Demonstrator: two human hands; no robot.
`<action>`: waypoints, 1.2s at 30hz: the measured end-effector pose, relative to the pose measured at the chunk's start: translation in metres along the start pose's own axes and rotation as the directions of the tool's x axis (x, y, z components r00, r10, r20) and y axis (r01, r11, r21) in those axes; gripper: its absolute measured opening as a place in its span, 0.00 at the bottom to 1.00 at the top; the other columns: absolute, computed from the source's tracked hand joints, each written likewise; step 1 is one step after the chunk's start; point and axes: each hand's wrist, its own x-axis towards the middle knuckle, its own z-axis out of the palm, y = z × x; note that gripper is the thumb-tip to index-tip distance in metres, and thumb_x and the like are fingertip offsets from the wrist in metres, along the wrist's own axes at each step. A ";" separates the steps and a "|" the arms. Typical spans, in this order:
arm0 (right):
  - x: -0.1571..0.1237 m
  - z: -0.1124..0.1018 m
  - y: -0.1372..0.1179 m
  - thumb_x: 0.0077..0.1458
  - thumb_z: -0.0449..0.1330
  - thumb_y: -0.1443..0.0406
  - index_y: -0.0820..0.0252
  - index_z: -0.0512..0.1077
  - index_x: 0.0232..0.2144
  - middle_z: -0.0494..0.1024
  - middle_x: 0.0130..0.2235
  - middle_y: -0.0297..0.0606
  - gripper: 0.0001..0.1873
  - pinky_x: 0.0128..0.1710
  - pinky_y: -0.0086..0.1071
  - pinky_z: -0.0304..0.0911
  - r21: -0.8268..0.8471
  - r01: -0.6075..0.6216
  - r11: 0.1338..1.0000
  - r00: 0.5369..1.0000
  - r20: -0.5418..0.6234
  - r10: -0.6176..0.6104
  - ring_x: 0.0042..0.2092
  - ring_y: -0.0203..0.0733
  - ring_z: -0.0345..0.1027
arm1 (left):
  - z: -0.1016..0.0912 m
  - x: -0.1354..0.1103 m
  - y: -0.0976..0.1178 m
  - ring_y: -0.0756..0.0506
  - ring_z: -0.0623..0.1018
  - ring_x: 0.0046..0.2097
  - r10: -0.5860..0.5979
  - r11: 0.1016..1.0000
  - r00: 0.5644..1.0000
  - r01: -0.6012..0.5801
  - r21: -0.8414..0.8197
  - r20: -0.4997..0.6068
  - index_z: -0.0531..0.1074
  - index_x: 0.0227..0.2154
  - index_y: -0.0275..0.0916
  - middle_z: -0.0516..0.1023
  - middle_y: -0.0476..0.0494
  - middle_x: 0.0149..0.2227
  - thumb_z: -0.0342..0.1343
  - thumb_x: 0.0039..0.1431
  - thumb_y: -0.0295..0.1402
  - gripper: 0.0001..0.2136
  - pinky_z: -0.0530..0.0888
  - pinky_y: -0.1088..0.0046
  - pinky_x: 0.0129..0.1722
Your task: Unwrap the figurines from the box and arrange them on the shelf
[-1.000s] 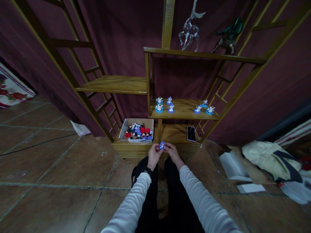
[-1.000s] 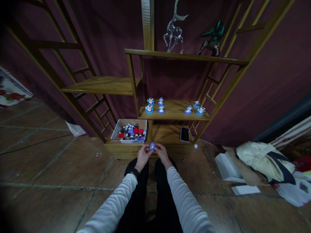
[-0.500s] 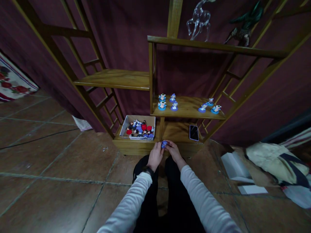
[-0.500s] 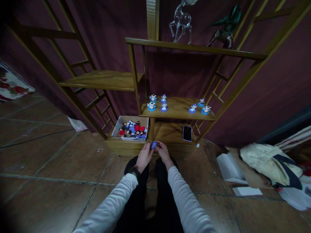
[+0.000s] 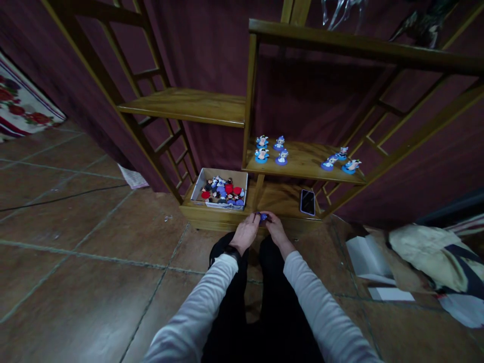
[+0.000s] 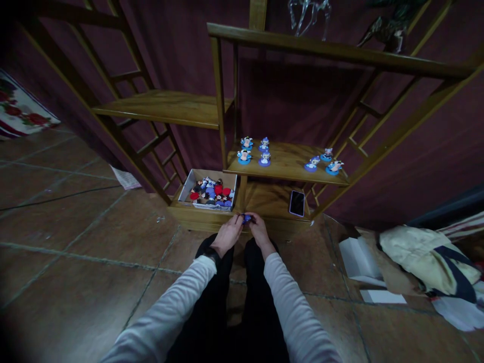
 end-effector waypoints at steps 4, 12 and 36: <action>0.000 0.000 -0.001 0.37 0.57 0.68 0.56 0.73 0.34 0.77 0.36 0.33 0.17 0.40 0.32 0.64 -0.008 0.004 1.000 1.000 -0.004 -0.004 0.38 0.39 0.68 | 0.001 0.001 0.001 0.43 0.72 0.45 -0.009 1.000 1.000 0.009 -0.007 -0.014 0.59 0.49 0.40 0.66 0.38 0.46 0.44 0.59 0.26 0.15 0.68 0.68 0.43; -0.003 -0.003 -0.003 0.37 0.58 0.68 0.56 0.73 0.33 0.76 0.35 0.33 0.15 0.40 0.32 0.64 0.004 0.019 1.000 1.000 0.002 -0.019 0.38 0.39 0.67 | 0.004 -0.001 0.004 0.42 0.71 0.45 0.017 0.997 0.999 -0.015 0.078 -0.029 0.59 0.50 0.39 0.67 0.36 0.46 0.43 0.59 0.24 0.16 0.68 0.66 0.43; -0.003 -0.003 -0.003 0.37 0.65 0.64 0.57 0.73 0.33 0.76 0.34 0.33 0.15 0.39 0.32 0.66 0.079 0.011 0.997 0.999 -0.032 -0.009 0.37 0.38 0.68 | 0.025 0.005 -0.008 0.43 0.75 0.43 -0.230 0.803 0.959 0.092 -0.589 -0.164 0.68 0.44 0.41 0.74 0.40 0.42 0.51 0.55 0.29 0.12 0.69 0.66 0.44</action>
